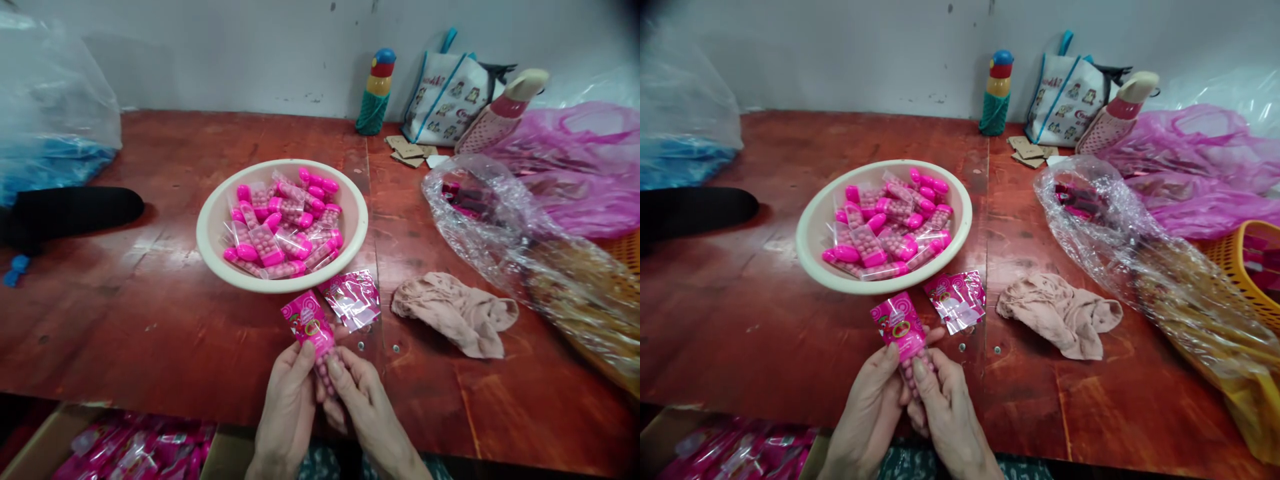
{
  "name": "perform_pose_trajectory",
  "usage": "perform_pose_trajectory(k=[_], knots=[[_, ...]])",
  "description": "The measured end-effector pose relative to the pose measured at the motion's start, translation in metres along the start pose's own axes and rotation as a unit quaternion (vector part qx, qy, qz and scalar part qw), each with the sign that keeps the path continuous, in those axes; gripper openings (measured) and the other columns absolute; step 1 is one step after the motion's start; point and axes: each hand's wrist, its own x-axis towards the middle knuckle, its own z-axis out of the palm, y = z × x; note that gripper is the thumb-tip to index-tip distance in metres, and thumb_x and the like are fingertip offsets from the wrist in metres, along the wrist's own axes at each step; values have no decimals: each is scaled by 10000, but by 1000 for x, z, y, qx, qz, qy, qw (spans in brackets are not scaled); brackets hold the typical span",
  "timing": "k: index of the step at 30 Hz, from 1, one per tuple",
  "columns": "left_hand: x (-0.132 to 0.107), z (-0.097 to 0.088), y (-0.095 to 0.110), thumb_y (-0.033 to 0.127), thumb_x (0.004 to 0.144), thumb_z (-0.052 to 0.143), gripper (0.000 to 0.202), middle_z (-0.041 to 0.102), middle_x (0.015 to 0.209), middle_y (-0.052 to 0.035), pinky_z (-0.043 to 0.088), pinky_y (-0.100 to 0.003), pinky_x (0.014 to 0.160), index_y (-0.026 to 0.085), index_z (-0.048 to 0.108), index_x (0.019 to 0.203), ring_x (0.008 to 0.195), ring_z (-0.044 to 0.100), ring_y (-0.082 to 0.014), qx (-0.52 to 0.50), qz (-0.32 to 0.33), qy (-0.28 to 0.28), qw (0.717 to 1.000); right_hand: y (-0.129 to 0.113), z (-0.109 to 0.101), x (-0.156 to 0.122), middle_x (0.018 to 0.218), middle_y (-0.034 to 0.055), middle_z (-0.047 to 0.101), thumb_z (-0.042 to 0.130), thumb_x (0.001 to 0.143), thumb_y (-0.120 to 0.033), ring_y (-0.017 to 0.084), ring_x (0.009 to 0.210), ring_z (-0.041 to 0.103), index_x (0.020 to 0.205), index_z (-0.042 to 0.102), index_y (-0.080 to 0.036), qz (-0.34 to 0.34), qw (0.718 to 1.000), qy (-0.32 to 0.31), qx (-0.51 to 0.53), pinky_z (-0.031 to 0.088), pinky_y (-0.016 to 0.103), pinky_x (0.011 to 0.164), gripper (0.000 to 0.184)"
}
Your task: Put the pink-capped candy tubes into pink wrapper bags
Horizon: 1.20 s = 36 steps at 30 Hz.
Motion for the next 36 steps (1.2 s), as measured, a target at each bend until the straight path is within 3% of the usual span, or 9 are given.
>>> perform_pose_trajectory(k=[2, 5, 7, 9, 13, 17, 24, 31, 36], knots=[[-1, 2, -1, 321, 719, 690, 292, 700, 761, -92, 370, -163, 393, 98, 716, 905, 423, 438, -47, 25, 19, 5, 999, 2, 1, -1, 606, -51, 451, 463, 877, -463, 33, 397, 329, 805, 523, -170, -5, 1000, 12, -6, 292, 154, 379, 307], [-3, 3, -10, 312, 765, 644, 267, 704, 810, -94, 459, -195, 548, 115, 713, 931, 602, 569, -116, 71, 52, 22, 996, 12, 0, -5, 777, 46, 592, 496, 850, -477, 136, 686, 565, 920, 612, -161, -61, 981, 133, -128, 468, 223, 614, 344], [-3, 2, -16, 330, 770, 636, 297, 703, 846, -99, 481, -225, 639, 121, 701, 970, 704, 603, -155, 90, 62, 35, 993, 18, -1, -8, 918, 95, 629, 512, 833, -486, 201, 865, 584, 1036, 623, -171, -83, 957, 199, -192, 477, 276, 750, 390], [-3, 2, -19, 346, 758, 645, 321, 701, 863, -99, 485, -238, 663, 126, 694, 986, 732, 614, -169, 85, 66, 45, 993, 20, -1, -8, 941, 101, 638, 534, 816, -483, 216, 874, 586, 1072, 617, -183, -96, 946, 222, -215, 481, 280, 751, 403], [-1, 3, -10, 354, 732, 667, 292, 703, 831, -91, 477, -223, 585, 128, 713, 911, 647, 601, -144, 12, 35, 19, 999, 7, 4, -3, 755, 43, 622, 517, 831, -468, 157, 667, 571, 897, 628, -185, -102, 962, 169, -190, 470, 228, 585, 311], [2, 1, -2, 344, 731, 670, 273, 705, 777, -85, 398, -174, 432, 111, 724, 865, 490, 508, -78, -14, 18, 4, 1000, -1, 9, 1, 586, -17, 530, 468, 862, -461, 79, 461, 441, 730, 567, -161, -69, 979, 125, -145, 364, 183, 432, 342], [3, 2, -23, 314, 793, 609, 238, 695, 716, -78, 407, -180, 456, 120, 732, 859, 521, 536, -97, -14, 23, 14, 1000, 7, 11, -3, 590, 4, 537, 477, 857, -445, 115, 522, 494, 758, 567, -162, -112, 955, 200, -188, 389, 203, 481, 313], [6, -1, -14, 350, 748, 656, 251, 638, 598, -34, 319, -153, 392, 109, 726, 769, 423, 397, -45, -20, 21, 12, 1000, 9, 8, 1, 578, -26, 490, 447, 882, -412, 85, 495, 436, 708, 520, -177, -89, 970, 158, -160, 335, 176, 439, 301], [5, 1, -20, 314, 752, 654, 207, 659, 619, -37, 361, -186, 437, 127, 726, 808, 449, 458, -74, 0, 40, 25, 999, 14, 7, 0, 607, -20, 490, 410, 904, -394, 92, 516, 455, 757, 512, -173, -108, 962, 171, -186, 364, 191, 477, 285]])
